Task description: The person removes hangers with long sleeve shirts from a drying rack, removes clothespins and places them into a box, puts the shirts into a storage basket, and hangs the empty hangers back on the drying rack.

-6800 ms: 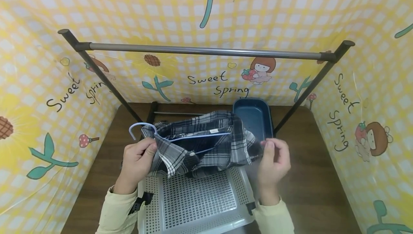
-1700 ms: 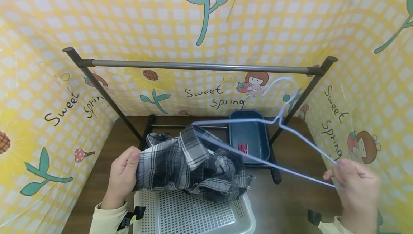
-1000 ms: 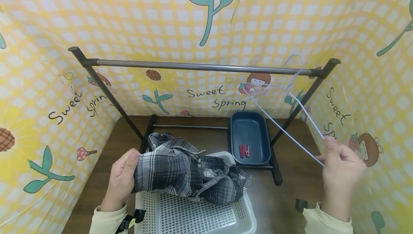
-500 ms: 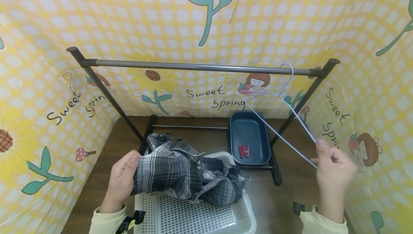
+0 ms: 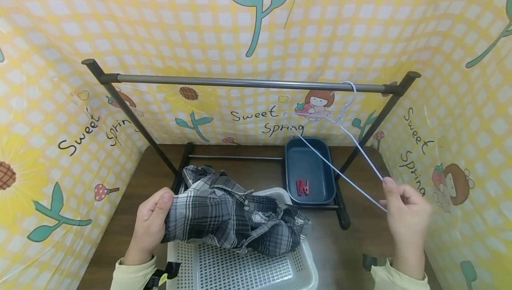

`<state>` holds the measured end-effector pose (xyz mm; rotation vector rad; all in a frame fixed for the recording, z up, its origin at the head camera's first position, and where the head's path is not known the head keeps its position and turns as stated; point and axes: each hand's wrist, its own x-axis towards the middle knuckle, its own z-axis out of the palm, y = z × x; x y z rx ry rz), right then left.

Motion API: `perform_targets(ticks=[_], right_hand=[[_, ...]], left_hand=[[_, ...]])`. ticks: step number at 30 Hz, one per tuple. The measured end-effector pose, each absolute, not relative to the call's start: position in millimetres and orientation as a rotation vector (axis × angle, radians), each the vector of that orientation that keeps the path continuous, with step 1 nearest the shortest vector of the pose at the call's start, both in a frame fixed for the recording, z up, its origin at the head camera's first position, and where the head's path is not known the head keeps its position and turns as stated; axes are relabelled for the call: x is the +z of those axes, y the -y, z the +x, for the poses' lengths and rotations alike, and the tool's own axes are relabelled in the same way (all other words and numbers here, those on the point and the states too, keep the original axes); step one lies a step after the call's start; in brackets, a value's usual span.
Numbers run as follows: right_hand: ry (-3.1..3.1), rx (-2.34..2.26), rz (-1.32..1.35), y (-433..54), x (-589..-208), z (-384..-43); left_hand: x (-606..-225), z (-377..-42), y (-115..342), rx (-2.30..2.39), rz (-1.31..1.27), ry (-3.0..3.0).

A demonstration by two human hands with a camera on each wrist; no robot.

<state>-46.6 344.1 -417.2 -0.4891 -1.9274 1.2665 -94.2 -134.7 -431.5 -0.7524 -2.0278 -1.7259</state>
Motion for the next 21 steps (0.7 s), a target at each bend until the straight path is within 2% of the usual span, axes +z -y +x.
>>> perform_targets(ticks=[13, 21], right_hand=[[1.984, 1.348, -0.468, -341.4, -415.7, -46.9], [2.015, 1.228, -0.435, -336.3, -409.4, -42.2]], left_hand=[[-431.6, -94.0, 135.5, -1.741, -0.807, 2.017], [-432.8, -93.3, 135.8, -1.74, -0.811, 2.029]])
